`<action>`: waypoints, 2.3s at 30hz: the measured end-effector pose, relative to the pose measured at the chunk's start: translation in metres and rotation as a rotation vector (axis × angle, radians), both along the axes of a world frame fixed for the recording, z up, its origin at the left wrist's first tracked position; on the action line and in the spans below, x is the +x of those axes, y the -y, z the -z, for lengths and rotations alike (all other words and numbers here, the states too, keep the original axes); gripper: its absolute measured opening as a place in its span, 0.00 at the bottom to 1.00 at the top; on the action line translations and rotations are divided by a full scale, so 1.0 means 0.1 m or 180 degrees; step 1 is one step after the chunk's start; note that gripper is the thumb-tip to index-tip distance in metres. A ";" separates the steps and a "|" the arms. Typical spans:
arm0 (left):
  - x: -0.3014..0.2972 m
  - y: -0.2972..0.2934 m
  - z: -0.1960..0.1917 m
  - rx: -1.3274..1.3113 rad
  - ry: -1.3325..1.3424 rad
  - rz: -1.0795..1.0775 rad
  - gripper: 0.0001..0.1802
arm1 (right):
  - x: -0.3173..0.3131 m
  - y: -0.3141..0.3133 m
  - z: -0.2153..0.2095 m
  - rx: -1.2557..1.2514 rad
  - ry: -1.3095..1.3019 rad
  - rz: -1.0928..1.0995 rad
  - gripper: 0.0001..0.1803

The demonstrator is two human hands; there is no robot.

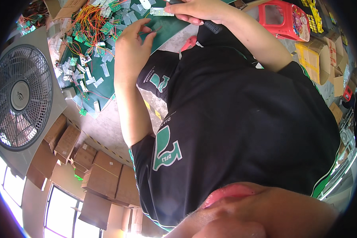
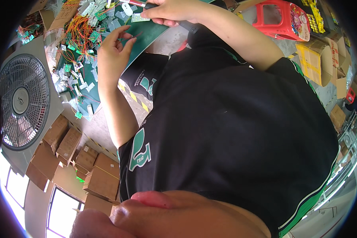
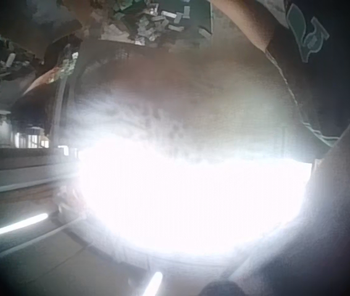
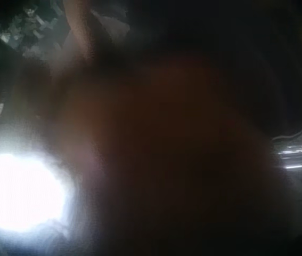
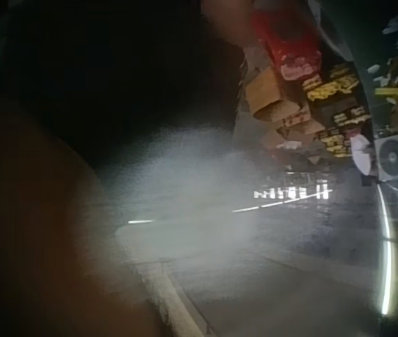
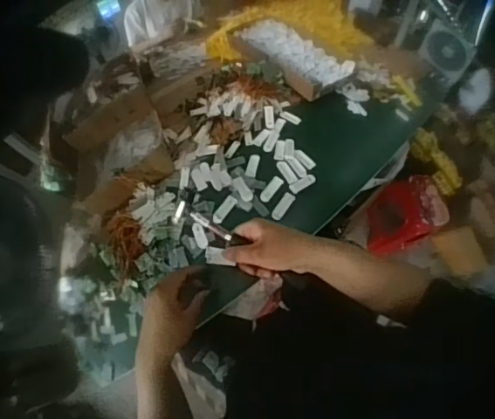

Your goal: The person assembles small LED lighting strips by pressing the LED strips and wires into plastic housings using a small hammer.

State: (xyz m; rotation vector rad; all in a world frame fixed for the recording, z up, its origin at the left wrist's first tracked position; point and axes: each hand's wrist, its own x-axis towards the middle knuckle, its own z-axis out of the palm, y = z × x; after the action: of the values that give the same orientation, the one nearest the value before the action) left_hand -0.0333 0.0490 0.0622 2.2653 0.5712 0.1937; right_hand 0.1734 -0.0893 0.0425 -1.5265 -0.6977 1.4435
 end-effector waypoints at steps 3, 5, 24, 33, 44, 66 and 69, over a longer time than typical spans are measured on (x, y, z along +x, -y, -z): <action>-0.06 0.01 0.05 -0.0289 -0.0151 -0.0149 0.17 | 0.00 0.01 0.00 0.0104 -0.0257 0.0105 0.12; -0.11 -0.01 0.12 -0.0418 0.0098 -0.0261 0.15 | 0.00 0.03 -0.01 0.0081 -0.0419 0.0132 0.12; -1.59 -0.80 -0.76 -0.2049 0.3755 -0.1551 0.16 | -0.21 0.05 -0.10 0.0279 -0.0533 0.0175 0.19; -2.32 -1.08 -0.37 -0.0746 0.1968 -0.2926 0.18 | -0.20 0.08 0.21 0.0199 -0.0077 0.0044 0.16; -2.31 -1.30 -0.16 0.0116 0.1171 -0.2923 0.16 | -0.14 0.04 0.28 0.0118 -0.0207 0.0188 0.16; -0.78 -0.99 0.10 0.1561 0.0201 -0.1403 0.17 | -0.13 0.07 0.31 0.0228 -0.0558 0.0202 0.14; -0.66 -1.04 0.24 0.2073 -0.0058 -0.1039 0.19 | -0.14 0.09 0.29 0.0217 -0.0507 0.0219 0.15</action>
State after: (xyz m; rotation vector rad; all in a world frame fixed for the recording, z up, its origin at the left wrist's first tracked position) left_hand -0.0991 0.1526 0.0386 2.7782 0.9995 0.5936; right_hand 0.1590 -0.0982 0.0135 -1.3540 -0.5870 1.4568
